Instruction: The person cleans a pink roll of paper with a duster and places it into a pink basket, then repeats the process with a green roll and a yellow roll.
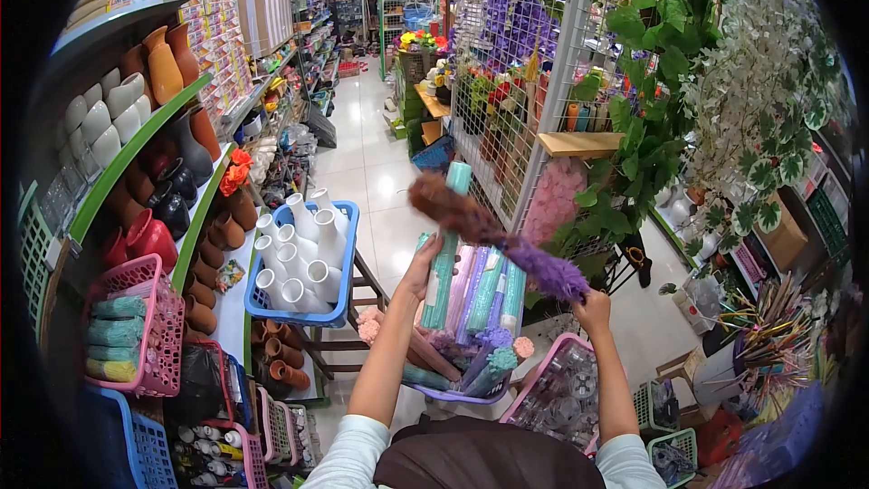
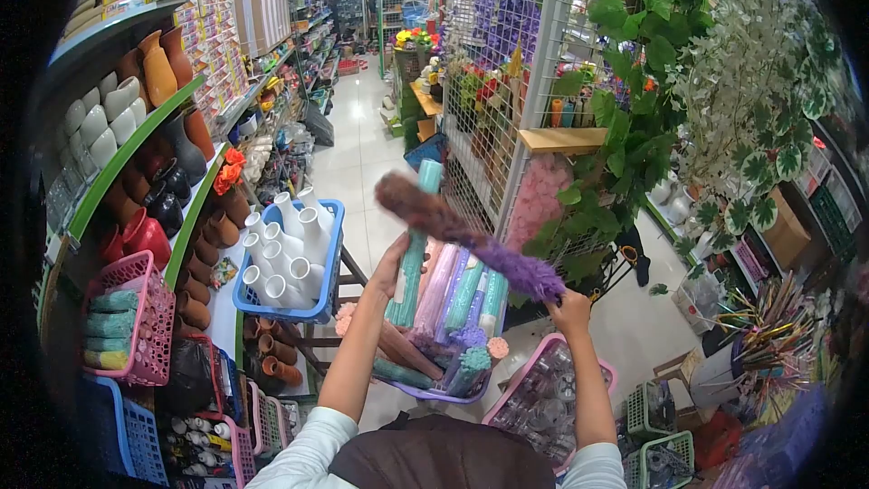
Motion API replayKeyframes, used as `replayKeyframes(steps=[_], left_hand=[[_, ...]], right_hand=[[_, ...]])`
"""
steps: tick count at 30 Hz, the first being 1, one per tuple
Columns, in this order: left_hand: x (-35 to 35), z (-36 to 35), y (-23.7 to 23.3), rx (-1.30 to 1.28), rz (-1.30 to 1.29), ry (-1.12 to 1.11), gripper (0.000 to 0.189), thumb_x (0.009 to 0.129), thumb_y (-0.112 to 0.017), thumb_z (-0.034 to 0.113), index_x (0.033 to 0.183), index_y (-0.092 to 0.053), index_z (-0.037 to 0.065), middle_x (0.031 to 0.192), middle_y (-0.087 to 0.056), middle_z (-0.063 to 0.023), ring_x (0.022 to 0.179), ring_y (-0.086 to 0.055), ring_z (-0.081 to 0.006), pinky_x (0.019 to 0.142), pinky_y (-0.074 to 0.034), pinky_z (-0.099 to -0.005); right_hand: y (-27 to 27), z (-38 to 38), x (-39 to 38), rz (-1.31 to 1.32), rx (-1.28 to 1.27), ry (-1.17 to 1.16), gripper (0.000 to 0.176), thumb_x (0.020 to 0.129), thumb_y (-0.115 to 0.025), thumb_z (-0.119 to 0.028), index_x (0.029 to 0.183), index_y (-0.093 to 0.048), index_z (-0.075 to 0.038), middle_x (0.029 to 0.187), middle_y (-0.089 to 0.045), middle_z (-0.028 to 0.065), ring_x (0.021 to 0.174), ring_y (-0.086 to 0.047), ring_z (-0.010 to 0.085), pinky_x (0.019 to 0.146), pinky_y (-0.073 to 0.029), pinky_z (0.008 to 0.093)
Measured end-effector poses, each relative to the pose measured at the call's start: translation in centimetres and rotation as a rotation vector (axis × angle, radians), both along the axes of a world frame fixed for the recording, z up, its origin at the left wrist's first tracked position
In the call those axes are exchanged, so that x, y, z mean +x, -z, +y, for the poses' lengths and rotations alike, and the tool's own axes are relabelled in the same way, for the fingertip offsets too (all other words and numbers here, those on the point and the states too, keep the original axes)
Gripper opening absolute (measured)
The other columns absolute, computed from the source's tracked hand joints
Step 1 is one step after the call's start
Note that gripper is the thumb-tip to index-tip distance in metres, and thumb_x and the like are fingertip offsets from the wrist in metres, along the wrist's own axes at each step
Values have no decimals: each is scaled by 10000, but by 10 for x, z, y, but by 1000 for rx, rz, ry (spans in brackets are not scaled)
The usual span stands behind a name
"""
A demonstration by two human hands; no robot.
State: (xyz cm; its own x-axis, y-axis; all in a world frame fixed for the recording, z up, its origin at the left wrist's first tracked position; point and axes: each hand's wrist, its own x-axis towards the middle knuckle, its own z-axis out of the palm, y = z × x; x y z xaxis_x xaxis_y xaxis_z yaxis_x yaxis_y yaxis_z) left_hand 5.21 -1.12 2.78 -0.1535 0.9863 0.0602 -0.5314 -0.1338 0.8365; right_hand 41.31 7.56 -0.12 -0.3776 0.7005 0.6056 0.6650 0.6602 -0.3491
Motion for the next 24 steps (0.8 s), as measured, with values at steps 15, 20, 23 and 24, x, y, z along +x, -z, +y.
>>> replayKeyframes(steps=[15,20,23,24], left_hand=[[-9,13,15,56,-89,166,460,923,-454,413,1175,-496,30,1041,-590,-96,863,-601,-196,754,-524,-346],[-17,5,17,71,-15,54,499,911,-465,440,1204,-492,37,1034,-594,-84,869,-598,-183,751,-528,-331],[-7,-5,-6,-128,-197,-31,486,920,-449,446,1160,-515,28,1003,-607,-90,845,-614,-149,744,-535,-305],[-5,-3,-5,-114,-192,-40,466,929,-433,439,1145,-525,37,987,-611,-84,833,-611,-147,728,-533,-304]], right_hand=[[13,11,-3,20,-52,96,261,715,-653,-299,753,-627,-42,646,-590,167,612,-577,366,531,-435,429],[7,-1,4,-75,42,-215,218,700,-652,-257,712,-622,-41,622,-577,161,582,-569,357,500,-426,418],[19,3,7,-22,75,-267,242,703,-659,-280,724,-625,-42,617,-573,157,579,-567,356,495,-421,415],[20,4,4,3,58,-191,252,708,-661,-288,725,-624,-39,617,-573,159,581,-569,356,496,-421,413]])
